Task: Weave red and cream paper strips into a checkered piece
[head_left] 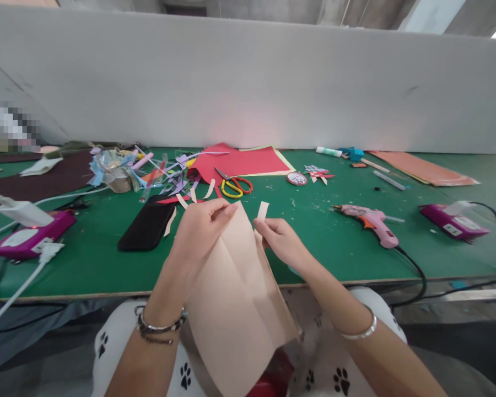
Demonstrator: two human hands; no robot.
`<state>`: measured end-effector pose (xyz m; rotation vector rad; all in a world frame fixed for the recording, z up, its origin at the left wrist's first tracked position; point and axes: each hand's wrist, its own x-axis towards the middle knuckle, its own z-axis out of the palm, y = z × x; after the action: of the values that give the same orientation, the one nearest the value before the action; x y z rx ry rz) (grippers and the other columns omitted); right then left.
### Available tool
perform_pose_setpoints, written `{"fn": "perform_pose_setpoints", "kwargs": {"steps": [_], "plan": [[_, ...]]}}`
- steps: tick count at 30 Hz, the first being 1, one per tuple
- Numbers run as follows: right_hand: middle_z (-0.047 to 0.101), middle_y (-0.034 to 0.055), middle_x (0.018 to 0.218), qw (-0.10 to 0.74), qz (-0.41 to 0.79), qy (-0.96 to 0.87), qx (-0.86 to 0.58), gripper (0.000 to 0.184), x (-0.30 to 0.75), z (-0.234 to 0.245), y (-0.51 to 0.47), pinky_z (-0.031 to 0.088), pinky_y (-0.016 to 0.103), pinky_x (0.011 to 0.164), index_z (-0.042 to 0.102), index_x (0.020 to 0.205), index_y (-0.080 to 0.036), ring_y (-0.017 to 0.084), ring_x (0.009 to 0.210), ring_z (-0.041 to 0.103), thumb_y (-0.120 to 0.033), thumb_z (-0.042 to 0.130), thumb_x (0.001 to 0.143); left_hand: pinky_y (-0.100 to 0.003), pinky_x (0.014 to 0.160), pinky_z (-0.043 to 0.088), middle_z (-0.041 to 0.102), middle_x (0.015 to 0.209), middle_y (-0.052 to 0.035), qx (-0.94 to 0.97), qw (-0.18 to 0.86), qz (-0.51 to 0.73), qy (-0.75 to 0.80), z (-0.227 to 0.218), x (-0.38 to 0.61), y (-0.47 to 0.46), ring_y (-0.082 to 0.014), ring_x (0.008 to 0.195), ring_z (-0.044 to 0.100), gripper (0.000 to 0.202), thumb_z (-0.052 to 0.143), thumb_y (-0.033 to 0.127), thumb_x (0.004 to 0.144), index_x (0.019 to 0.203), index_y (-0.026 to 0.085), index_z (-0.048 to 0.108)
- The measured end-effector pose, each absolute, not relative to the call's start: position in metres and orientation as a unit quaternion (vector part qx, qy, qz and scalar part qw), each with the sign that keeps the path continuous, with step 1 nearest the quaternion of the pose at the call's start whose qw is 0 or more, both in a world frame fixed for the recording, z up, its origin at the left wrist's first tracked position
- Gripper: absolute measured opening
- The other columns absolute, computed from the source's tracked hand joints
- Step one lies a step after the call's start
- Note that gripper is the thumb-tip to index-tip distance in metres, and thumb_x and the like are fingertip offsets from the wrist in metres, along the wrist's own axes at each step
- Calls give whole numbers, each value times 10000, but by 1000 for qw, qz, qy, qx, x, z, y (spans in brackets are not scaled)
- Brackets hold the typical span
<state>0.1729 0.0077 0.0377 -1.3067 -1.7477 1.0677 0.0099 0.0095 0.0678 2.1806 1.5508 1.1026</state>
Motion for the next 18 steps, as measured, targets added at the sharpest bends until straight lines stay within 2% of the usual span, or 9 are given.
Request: {"fn": "perform_pose_setpoints", "kwargs": {"steps": [4,8,14,18], "plan": [[338,-45,489,353,401,-697,-478,412,174,42,5,258,224,493,362,509,-179,72,482,338,-475,315,792,-195,429,229,332,456,57,746,116,377,537,68,10,10,-72,445,296,308,408,364,790,601,152,527],[293,-51,483,327,377,-715,-490,396,175,44,2,226,228,478,305,497,-184,65,470,299,-446,335,792,-193,424,224,305,454,59,745,119,388,530,68,9,10,-69,440,277,303,417,358,786,573,157,497],[269,-49,477,311,384,-702,-513,374,173,42,3,223,233,473,316,489,-184,68,461,288,-413,321,784,-195,432,239,309,460,55,743,121,399,524,68,7,10,-73,445,289,292,414,333,782,548,164,458],[319,-43,485,313,410,-702,-492,358,172,39,5,258,231,498,353,500,-179,74,477,325,-390,309,786,-193,431,238,309,455,59,748,119,398,517,68,6,12,-70,438,296,292,417,328,785,541,168,435]]}}
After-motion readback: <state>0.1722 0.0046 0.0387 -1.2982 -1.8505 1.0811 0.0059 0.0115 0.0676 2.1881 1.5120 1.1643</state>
